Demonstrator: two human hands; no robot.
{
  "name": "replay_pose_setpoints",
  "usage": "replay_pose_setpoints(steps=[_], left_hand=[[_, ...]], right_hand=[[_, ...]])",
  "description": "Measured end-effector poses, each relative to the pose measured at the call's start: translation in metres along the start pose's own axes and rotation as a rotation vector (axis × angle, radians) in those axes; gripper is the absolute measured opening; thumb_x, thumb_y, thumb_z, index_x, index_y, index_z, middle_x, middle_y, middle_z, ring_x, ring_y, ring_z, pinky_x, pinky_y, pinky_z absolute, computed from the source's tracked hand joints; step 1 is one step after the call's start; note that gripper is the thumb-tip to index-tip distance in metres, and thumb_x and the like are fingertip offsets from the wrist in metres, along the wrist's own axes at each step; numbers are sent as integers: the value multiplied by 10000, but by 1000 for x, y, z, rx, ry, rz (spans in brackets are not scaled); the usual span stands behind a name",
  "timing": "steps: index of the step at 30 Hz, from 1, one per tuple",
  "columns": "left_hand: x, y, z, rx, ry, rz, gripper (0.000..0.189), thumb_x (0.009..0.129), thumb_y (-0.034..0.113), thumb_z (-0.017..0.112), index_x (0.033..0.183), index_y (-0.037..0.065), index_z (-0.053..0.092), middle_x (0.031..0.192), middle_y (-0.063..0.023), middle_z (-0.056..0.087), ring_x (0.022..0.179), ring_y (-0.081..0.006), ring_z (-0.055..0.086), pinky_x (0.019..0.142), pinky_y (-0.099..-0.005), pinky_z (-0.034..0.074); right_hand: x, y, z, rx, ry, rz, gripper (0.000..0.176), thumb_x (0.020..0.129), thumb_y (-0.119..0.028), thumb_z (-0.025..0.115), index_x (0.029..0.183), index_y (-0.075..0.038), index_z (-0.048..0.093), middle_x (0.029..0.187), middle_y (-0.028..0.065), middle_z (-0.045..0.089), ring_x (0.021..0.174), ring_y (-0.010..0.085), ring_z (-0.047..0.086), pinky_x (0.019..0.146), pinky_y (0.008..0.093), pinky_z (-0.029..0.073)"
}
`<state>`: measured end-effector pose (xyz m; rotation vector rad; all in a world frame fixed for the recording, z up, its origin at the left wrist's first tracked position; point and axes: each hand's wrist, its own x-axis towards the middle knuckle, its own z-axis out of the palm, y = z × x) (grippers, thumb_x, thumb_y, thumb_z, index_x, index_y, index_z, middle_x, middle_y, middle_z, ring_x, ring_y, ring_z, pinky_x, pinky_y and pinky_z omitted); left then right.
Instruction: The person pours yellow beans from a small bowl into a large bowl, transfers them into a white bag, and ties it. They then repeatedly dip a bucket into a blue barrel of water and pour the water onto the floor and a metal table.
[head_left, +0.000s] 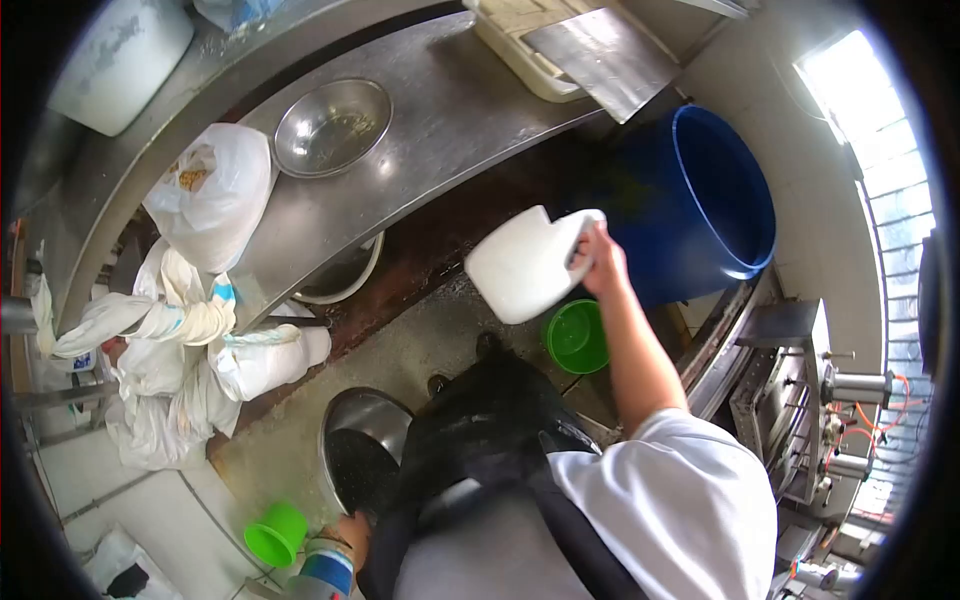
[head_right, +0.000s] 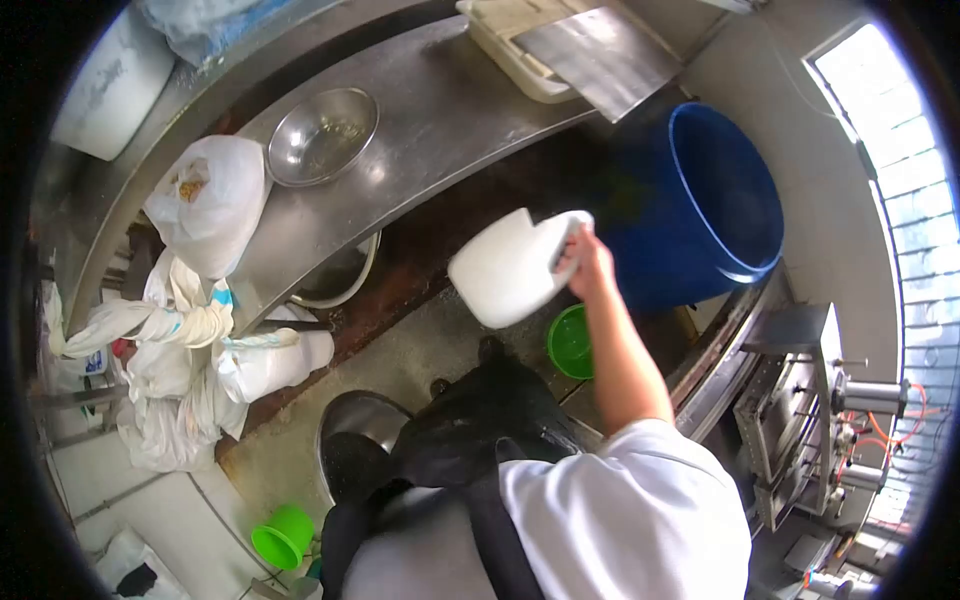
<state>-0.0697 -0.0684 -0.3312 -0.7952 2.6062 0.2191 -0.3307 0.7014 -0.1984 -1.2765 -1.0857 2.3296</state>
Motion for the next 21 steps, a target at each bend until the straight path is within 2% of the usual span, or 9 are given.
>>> replay_pose_setpoints(steps=[4,7,8,9,12,15,17,18,21], left_hand=[[27,80,-28,-92,-123,89,534,787,386,733,951,-120,688,909,-328,702,898,-489,699,798,-525,526],[59,118,-42,-139,-189,152,529,792,390,741,948,-113,693,907,-319,706,897,-477,707,788,-513,530],[64,133,-47,-191,-230,167,521,794,391,744,937,-107,695,903,-315,706,899,-469,710,789,-511,529],[65,147,-51,-180,-221,183,521,794,391,744,937,-107,695,903,-315,706,899,-469,710,789,-511,529],[74,173,-39,62,-120,234,538,789,419,746,890,-107,691,857,-306,704,862,-466,713,759,-514,528],[101,185,-36,97,31,420,555,781,454,743,804,-96,675,781,-291,689,814,-467,710,711,-523,520],[98,219,-47,142,-84,413,559,774,464,740,768,-89,652,733,-289,671,776,-476,700,683,-545,516],[91,233,-50,154,-82,416,559,774,464,740,768,-89,652,733,-289,671,776,-476,700,683,-545,516],[75,271,-62,279,-44,379,497,774,425,727,759,-65,646,727,-292,667,770,-477,699,684,-553,527]], right_hand=[[-87,-132,-78,-106,50,-568,336,1055,-359,555,985,-32,582,703,38,528,519,179,529,460,334,485],[-156,-213,-87,-30,73,-959,335,1050,-355,581,1039,-20,586,713,71,589,630,207,606,694,399,545],[-150,-240,-117,-96,-57,-1086,335,1027,-345,630,1050,-12,599,750,66,620,726,213,642,755,395,545],[-143,-262,-142,-232,-8,-1157,286,993,-328,693,1030,-46,662,980,45,664,913,154,628,868,327,505],[-134,-304,-151,-709,349,-962,314,946,-276,725,1137,-28,696,1059,38,683,980,116,610,894,268,473],[18,-320,-211,-908,474,-767,439,914,-366,750,1173,-22,664,930,2,668,812,62,591,691,263,508],[140,-324,-253,-1392,616,-880,406,938,-334,691,1202,-29,647,1018,178,738,950,317,722,776,412,568],[171,-322,-246,-1359,575,-801,363,935,-285,665,1211,-49,653,1106,231,721,1061,405,691,874,464,552],[290,-312,-268,-1717,467,-392,372,881,-153,674,1243,-65,668,1175,204,717,1157,365,667,982,456,530]])
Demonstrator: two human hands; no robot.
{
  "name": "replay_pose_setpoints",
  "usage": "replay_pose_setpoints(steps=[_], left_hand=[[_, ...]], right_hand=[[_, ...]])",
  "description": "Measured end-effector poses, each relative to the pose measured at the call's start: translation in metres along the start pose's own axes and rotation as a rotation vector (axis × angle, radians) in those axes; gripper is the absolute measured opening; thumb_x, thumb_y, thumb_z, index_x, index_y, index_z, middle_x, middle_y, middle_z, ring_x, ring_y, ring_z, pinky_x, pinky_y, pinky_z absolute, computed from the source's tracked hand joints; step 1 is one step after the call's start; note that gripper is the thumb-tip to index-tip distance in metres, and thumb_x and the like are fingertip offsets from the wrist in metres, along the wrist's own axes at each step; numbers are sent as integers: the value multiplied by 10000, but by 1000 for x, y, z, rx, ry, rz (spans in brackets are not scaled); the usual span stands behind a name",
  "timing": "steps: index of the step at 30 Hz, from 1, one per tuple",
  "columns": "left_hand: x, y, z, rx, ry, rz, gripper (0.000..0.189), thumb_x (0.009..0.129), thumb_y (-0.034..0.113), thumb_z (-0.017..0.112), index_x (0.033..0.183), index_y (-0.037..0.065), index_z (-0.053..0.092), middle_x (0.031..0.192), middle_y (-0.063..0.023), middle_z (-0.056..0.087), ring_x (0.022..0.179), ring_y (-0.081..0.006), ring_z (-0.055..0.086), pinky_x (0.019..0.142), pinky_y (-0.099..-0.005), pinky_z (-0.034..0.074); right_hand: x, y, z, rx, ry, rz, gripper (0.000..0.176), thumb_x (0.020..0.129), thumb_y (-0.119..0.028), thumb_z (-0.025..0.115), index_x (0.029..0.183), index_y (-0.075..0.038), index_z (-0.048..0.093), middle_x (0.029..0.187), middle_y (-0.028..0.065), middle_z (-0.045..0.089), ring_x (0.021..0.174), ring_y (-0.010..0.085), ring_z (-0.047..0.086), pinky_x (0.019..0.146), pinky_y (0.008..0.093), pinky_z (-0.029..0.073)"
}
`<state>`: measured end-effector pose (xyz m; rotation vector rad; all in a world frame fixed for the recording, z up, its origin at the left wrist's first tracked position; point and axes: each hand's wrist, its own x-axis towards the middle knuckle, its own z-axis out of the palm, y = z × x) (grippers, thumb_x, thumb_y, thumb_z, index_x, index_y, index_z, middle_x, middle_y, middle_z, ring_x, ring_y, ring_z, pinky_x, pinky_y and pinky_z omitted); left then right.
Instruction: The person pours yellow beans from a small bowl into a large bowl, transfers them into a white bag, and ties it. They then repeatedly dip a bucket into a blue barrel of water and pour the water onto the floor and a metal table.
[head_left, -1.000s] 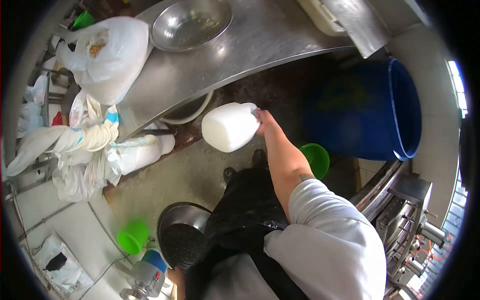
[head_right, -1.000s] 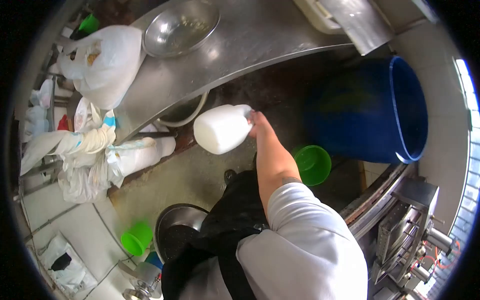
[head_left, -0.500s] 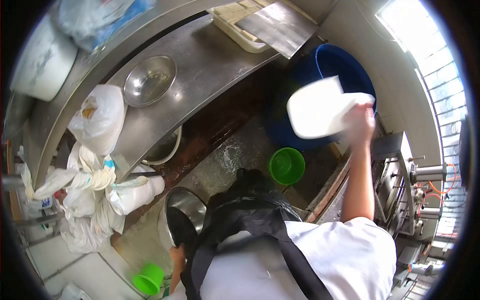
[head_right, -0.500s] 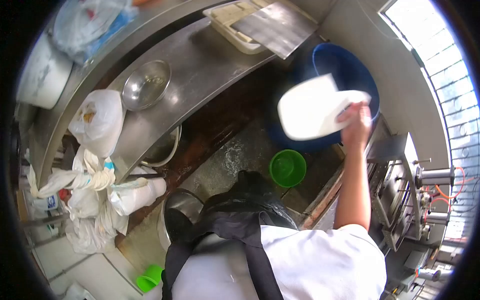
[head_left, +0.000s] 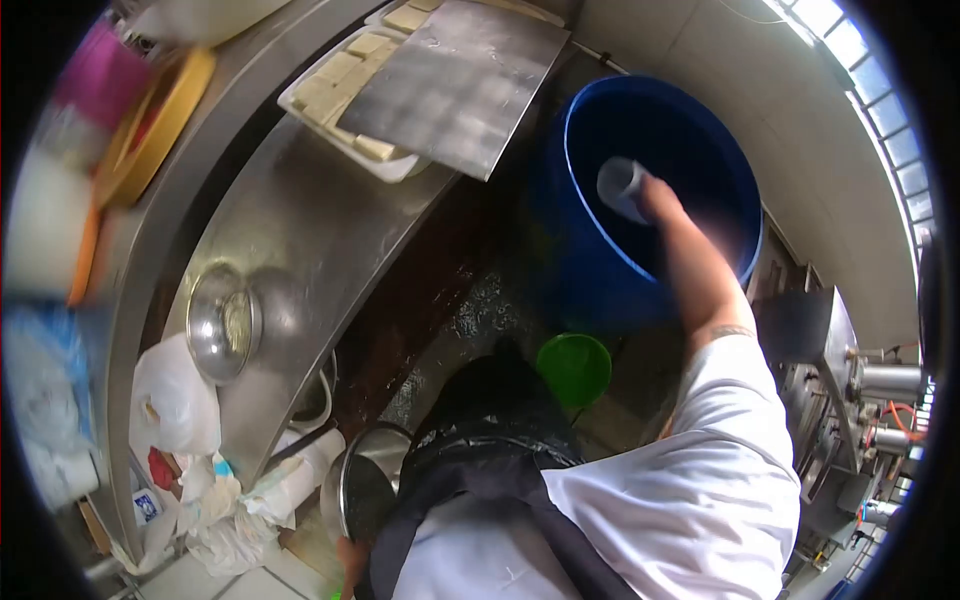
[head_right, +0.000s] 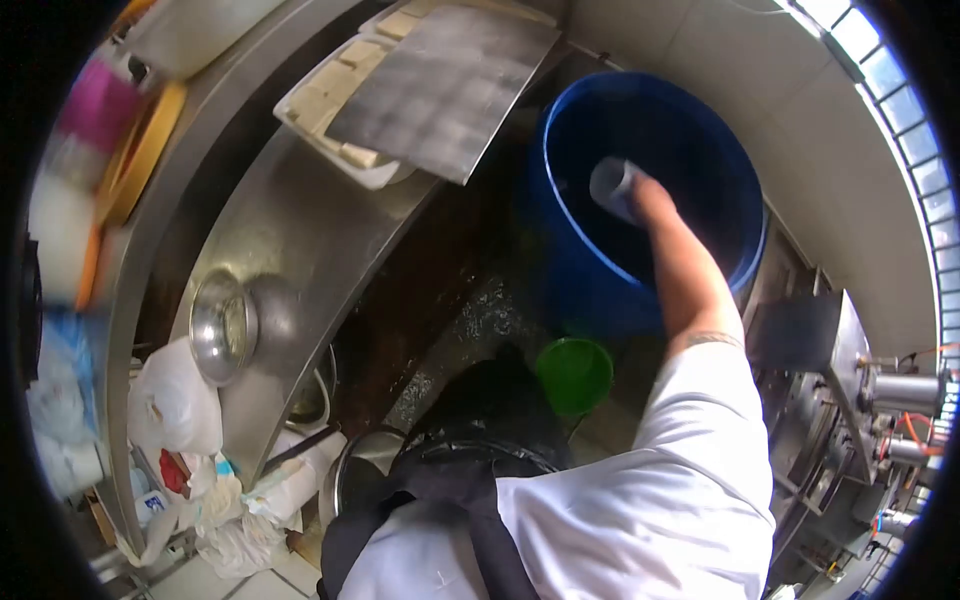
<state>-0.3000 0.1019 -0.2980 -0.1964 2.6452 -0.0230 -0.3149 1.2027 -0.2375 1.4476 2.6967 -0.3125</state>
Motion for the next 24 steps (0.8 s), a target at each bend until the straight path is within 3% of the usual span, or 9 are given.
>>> replay_pose_setpoints(steps=[1,2,3,5,11,16,18,20,24], left_hand=[[-3,5,-4,22,72,31,457,773,396,719,769,-57,653,733,-294,671,773,-475,703,691,-556,533],[-5,12,-11,44,145,63,418,772,366,712,779,-49,660,740,-296,675,776,-473,707,698,-559,538],[-9,19,-22,53,153,59,418,772,366,712,779,-49,660,740,-296,675,776,-473,707,698,-559,538],[-16,40,-41,70,66,-85,350,780,319,686,797,-30,669,794,-303,691,824,-470,713,721,-560,546],[-25,117,-81,156,-56,-197,345,785,315,682,803,-29,669,808,-307,692,834,-470,712,726,-562,547],[-29,145,-91,188,-76,-217,342,788,312,679,808,-29,668,819,-310,693,843,-471,711,731,-563,547],[-32,146,-95,199,-73,-218,341,790,311,677,811,-29,668,824,-311,693,847,-471,710,733,-563,547],[-32,147,-89,198,-76,-213,339,791,310,676,813,-29,668,829,-312,694,850,-471,710,735,-564,548],[-37,133,-75,200,-55,-191,337,794,307,673,817,-29,667,838,-315,695,857,-472,709,739,-565,548]], right_hand=[[27,13,22,-280,-185,-153,355,868,-163,690,1212,-79,695,1178,190,722,1157,349,673,989,441,529],[46,19,48,-291,-224,-57,301,856,-177,700,1142,-91,736,1177,180,725,1151,338,679,990,419,531],[52,18,59,-378,-348,-118,279,837,-208,718,1093,-107,764,1189,181,724,1151,319,685,979,393,536],[26,-35,7,-312,-605,119,435,913,-257,635,1324,-122,683,1479,167,556,1390,355,507,1106,579,413],[59,39,168,-373,-723,267,482,927,-307,611,1376,-131,636,1501,157,536,1407,364,484,1134,598,363],[72,0,245,-139,-796,165,524,939,-349,591,1419,-138,597,1519,148,519,1421,371,465,1157,613,321],[78,-36,249,-5,-790,107,541,943,-366,584,1436,-141,582,1526,145,512,1427,374,457,1166,619,304],[81,-45,230,178,-570,8,634,870,-361,737,1388,-32,577,1351,250,621,1260,352,614,1081,459,470],[75,-45,179,616,-293,167,526,893,-309,732,1297,11,631,1264,254,667,1229,340,635,1052,459,492]])
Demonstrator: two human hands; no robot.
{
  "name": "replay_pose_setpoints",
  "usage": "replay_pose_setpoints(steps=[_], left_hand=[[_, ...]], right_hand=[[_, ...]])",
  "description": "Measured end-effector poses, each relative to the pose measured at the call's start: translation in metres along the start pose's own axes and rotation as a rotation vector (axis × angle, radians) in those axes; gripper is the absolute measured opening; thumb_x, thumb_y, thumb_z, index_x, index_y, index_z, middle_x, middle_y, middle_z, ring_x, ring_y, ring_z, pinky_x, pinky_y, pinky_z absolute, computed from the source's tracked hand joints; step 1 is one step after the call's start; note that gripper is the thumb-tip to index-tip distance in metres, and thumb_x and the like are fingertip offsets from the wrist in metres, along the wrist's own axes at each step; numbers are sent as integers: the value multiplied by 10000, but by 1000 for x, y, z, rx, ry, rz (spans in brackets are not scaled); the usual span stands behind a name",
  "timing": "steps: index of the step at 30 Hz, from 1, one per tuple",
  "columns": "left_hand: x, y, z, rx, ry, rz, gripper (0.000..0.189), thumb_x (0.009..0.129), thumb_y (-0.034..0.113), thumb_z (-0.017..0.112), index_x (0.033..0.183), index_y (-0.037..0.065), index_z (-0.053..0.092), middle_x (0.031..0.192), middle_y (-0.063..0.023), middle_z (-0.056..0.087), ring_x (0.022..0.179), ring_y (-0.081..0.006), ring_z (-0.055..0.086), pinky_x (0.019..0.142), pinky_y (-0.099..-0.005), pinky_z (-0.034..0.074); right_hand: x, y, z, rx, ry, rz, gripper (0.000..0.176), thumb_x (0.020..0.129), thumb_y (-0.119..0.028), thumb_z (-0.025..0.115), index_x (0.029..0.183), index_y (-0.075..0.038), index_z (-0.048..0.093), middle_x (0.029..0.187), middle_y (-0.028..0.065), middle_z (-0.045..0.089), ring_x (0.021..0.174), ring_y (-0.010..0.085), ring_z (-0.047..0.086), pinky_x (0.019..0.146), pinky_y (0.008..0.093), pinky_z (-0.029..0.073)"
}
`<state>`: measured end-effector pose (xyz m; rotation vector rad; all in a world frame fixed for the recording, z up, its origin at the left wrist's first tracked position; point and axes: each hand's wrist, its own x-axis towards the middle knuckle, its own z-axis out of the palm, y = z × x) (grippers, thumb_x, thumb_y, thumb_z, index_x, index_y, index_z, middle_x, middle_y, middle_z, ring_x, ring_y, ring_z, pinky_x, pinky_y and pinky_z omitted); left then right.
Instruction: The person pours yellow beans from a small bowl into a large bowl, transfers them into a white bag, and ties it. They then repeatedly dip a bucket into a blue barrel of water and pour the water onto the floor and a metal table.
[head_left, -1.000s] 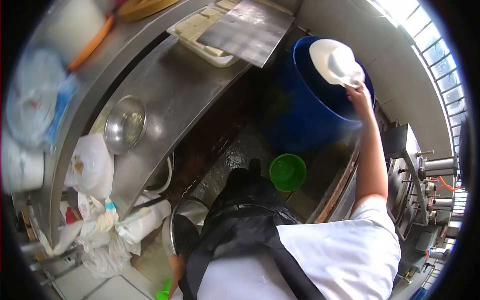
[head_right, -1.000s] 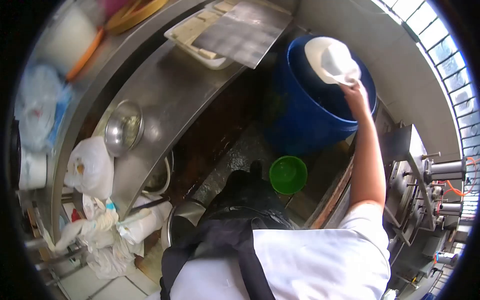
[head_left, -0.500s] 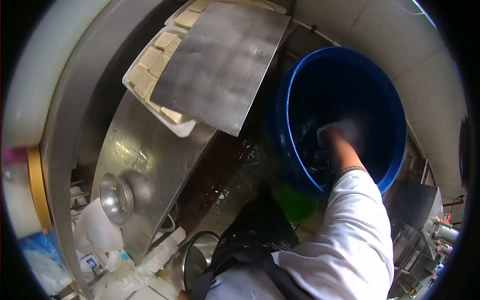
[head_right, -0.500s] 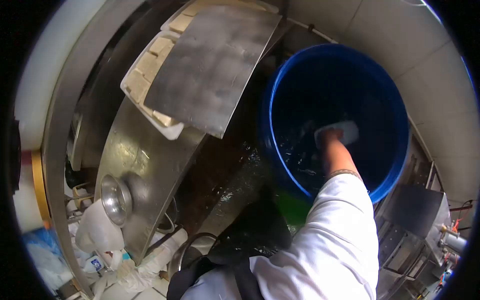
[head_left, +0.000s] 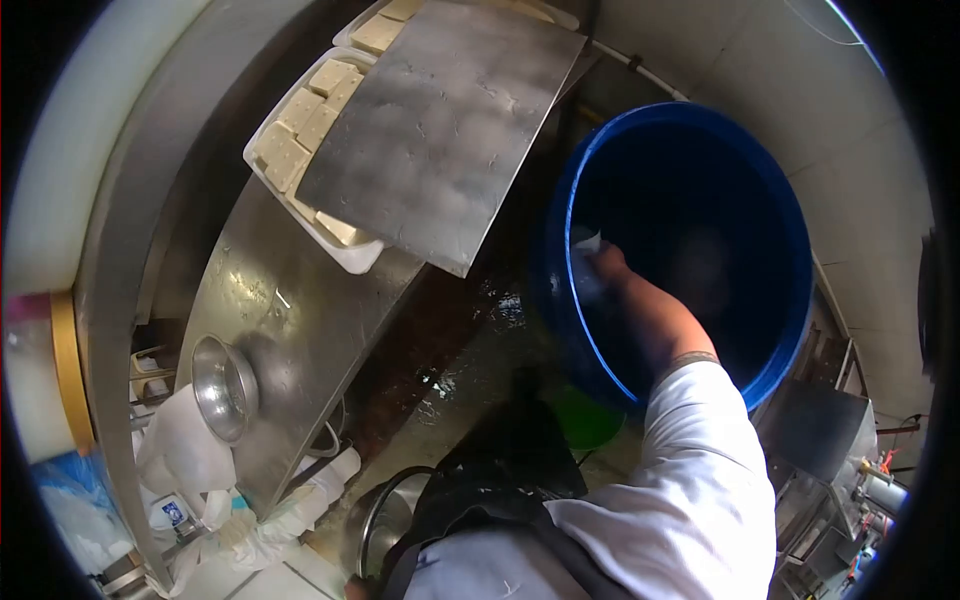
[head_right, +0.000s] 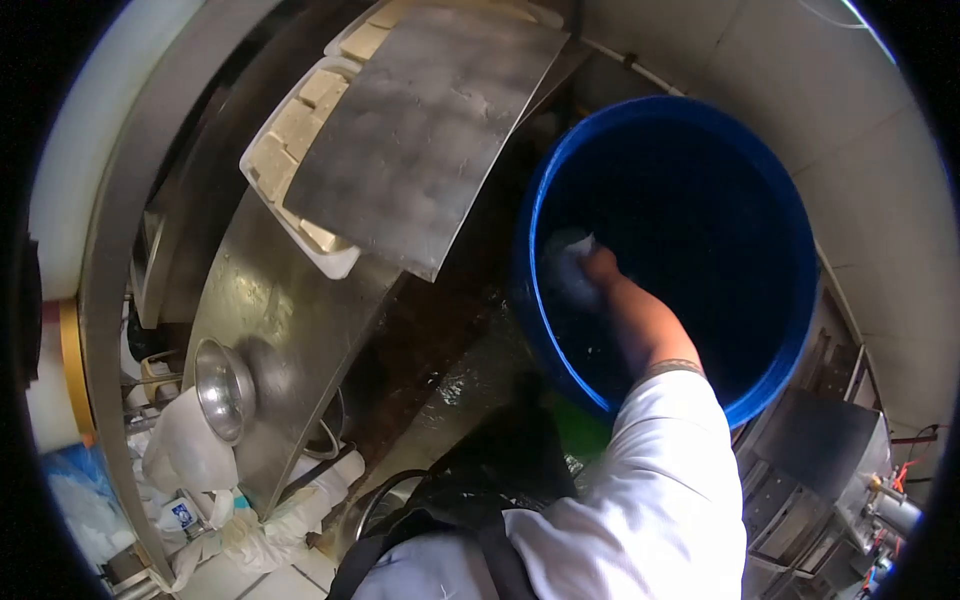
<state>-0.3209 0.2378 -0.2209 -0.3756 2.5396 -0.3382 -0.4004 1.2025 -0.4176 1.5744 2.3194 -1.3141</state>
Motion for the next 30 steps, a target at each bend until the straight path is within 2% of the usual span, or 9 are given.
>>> replay_pose_setpoints(steps=[7,10,14,16,17,18,20,25,30], left_hand=[[5,-46,35,-10,-6,85,346,814,315,666,832,-31,664,873,-319,697,883,-477,703,749,-567,549],[-28,-24,18,-78,32,102,373,854,332,674,870,-40,660,907,-313,701,918,-492,692,775,-561,550],[-27,-68,57,-221,49,33,349,878,302,667,939,-42,659,935,-305,698,939,-501,679,796,-561,545],[-18,-96,85,-299,24,37,349,889,291,652,974,-47,653,973,-304,697,951,-497,677,815,-558,539],[-23,-103,95,-297,41,17,345,886,283,657,986,-47,652,985,-300,699,957,-495,677,834,-554,538],[-28,-111,103,-294,57,-3,342,882,276,662,997,-47,651,997,-296,701,964,-493,677,854,-550,536],[-39,-121,104,-408,46,-39,335,877,270,673,997,-43,654,1017,-291,701,995,-488,671,875,-547,531],[-27,-153,181,-488,-4,-119,348,865,274,695,993,-47,656,1017,-303,697,1015,-478,669,874,-537,531],[-52,-194,222,-570,5,-212,357,841,256,708,983,-68,660,982,-312,699,1000,-475,677,866,-528,534]], right_hand=[[-95,-84,-86,653,165,-48,304,956,-207,698,1177,1,672,1038,126,721,926,247,670,844,382,525],[-148,-105,-138,273,362,-312,241,970,-272,693,1053,-47,665,826,36,657,689,137,598,648,306,486],[-303,-179,-171,-54,759,-750,367,977,-290,687,1158,28,664,1054,247,699,942,370,700,832,421,535],[-370,-200,-177,-134,832,-776,401,975,-306,687,1182,35,655,1056,245,704,975,354,704,851,407,538],[-403,-208,-174,37,778,-828,382,970,-286,693,1172,37,656,1045,231,707,957,338,700,853,400,540],[-426,-205,-171,35,784,-913,289,997,-194,680,1167,37,638,1016,109,706,907,146,669,790,296,540],[-499,-215,-148,45,774,-948,317,965,-218,700,1140,43,656,1018,220,704,902,314,692,815,384,541],[-584,-202,-46,-276,536,-1236,270,949,-201,708,993,54,631,816,236,653,695,435,650,617,438,525],[-625,-155,112,-365,-165,-792,393,895,-364,752,916,-4,596,860,259,691,835,456,689,721,503,551]])
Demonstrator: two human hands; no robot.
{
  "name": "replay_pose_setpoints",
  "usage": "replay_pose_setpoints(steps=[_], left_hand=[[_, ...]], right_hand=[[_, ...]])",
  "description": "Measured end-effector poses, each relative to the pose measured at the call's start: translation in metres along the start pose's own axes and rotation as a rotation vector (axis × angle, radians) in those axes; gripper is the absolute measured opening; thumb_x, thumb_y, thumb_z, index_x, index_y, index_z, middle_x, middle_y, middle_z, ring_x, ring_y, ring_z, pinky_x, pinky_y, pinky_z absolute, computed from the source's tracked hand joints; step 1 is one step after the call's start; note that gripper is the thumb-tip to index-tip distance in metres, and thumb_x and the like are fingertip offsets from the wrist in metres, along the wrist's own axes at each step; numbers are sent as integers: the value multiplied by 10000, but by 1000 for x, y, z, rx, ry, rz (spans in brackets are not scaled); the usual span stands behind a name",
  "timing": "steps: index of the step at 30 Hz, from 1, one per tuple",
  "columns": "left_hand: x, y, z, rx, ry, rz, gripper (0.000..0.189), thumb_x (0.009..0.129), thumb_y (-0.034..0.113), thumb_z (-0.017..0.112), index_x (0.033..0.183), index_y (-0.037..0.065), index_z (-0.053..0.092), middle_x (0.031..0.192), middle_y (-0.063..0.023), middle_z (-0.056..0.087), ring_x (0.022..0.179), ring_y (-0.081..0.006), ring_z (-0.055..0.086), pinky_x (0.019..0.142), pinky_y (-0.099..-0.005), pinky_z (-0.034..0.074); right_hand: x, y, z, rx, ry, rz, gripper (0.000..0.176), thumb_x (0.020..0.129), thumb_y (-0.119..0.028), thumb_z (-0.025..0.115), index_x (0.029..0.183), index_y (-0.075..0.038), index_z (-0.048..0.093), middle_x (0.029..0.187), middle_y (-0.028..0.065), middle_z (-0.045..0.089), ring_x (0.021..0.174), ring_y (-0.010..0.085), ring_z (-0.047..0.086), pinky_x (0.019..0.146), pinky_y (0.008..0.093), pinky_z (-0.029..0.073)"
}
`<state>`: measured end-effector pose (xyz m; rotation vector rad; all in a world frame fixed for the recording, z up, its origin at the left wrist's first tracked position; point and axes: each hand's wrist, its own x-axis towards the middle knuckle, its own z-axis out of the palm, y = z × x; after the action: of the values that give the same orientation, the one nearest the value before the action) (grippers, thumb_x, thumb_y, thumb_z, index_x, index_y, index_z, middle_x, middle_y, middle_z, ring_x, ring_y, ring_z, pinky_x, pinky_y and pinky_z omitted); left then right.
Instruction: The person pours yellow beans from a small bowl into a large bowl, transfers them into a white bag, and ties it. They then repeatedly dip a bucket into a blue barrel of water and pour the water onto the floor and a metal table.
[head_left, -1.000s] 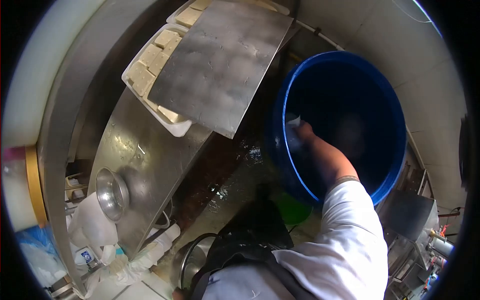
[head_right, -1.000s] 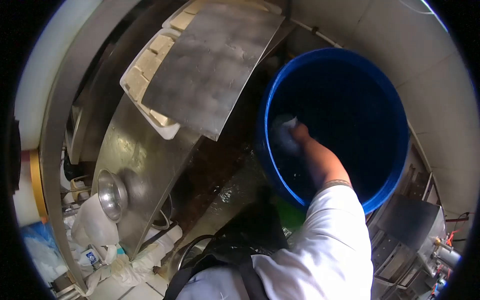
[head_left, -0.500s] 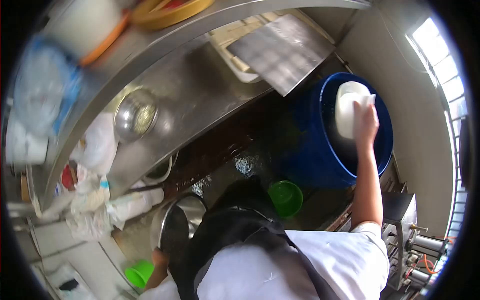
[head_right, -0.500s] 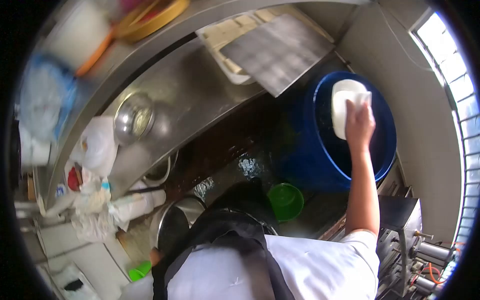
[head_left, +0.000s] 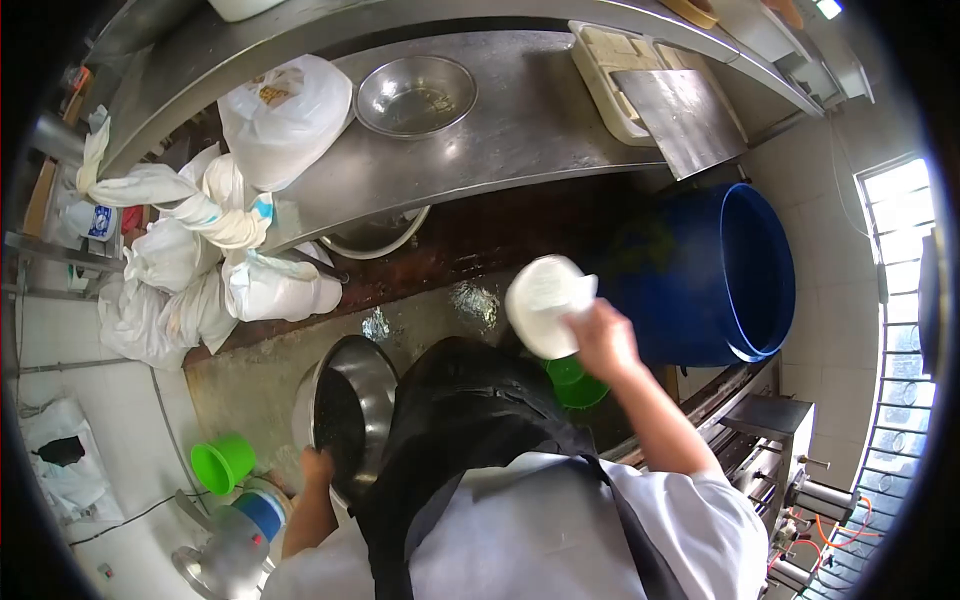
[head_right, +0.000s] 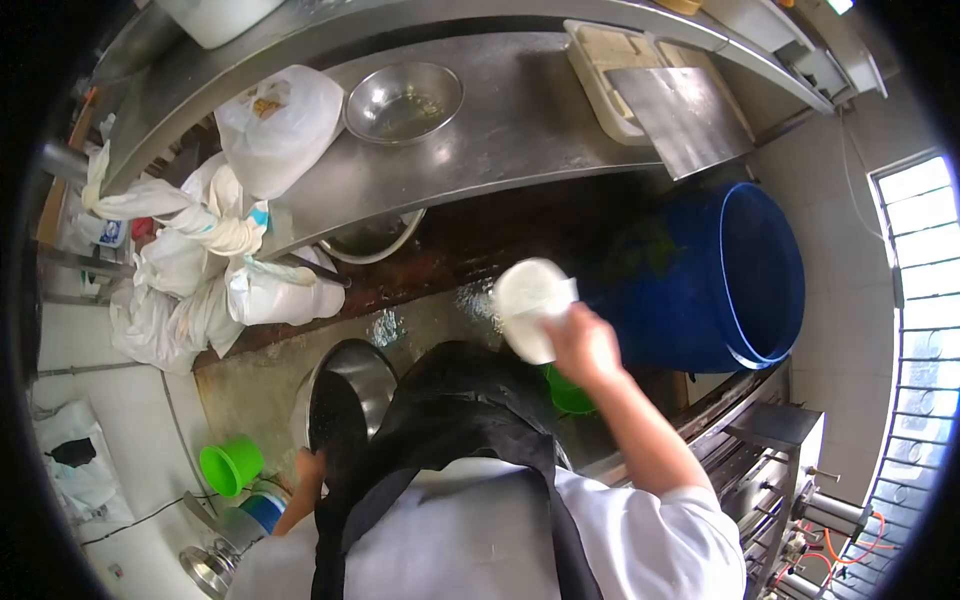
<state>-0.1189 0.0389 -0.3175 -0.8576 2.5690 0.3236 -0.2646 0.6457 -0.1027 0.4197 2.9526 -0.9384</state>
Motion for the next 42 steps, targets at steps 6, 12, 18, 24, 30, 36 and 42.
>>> replay_pose_setpoints(steps=[6,12,18,24,30,36,42], left_hand=[[-18,-75,4,97,-21,-77,414,816,304,707,974,-77,668,986,-310,699,973,-484,678,867,-527,534],[-60,-96,-27,127,56,-142,435,802,321,713,939,-88,664,930,-301,703,920,-488,686,832,-532,536],[-76,-107,-33,103,-26,-184,469,805,329,701,935,-118,645,916,-331,689,952,-496,677,853,-548,518],[-51,-88,-16,75,7,-162,461,793,322,638,885,-129,664,949,-349,683,972,-515,660,878,-562,503],[-16,-58,-2,88,-47,-62,470,813,352,672,920,-105,676,980,-349,689,989,-504,669,874,-533,516],[5,-18,-3,48,-68,-18,455,810,344,701,957,-86,686,996,-326,697,993,-496,670,864,-517,523],[1,16,-14,141,-84,-5,436,820,352,696,934,-69,694,965,-318,698,980,-490,672,874,-529,524]], right_hand=[[10,-77,204,225,-454,-51,578,950,-529,619,1040,41,655,1030,297,699,1040,446,673,947,481,518],[109,-60,337,456,-665,641,637,1028,-557,471,798,-20,724,679,148,705,497,305,665,447,429,555],[257,123,280,1181,-541,787,301,1006,-336,611,1104,-61,684,899,157,682,837,311,669,702,548,538],[223,173,49,1407,-22,619,384,1034,-294,578,1180,56,636,1094,192,700,970,325,688,883,480,576],[91,223,-164,1248,812,105,402,1099,-390,399,1206,-46,577,956,88,639,883,246,641,888,437,549],[58,216,-244,1344,1600,31,473,1071,-473,405,1040,-24,552,805,90,555,774,269,606,754,408,534],[136,230,-36,1337,894,189,141,921,-182,654,833,-112,568,663,30,565,542,143,531,486,292,422]])
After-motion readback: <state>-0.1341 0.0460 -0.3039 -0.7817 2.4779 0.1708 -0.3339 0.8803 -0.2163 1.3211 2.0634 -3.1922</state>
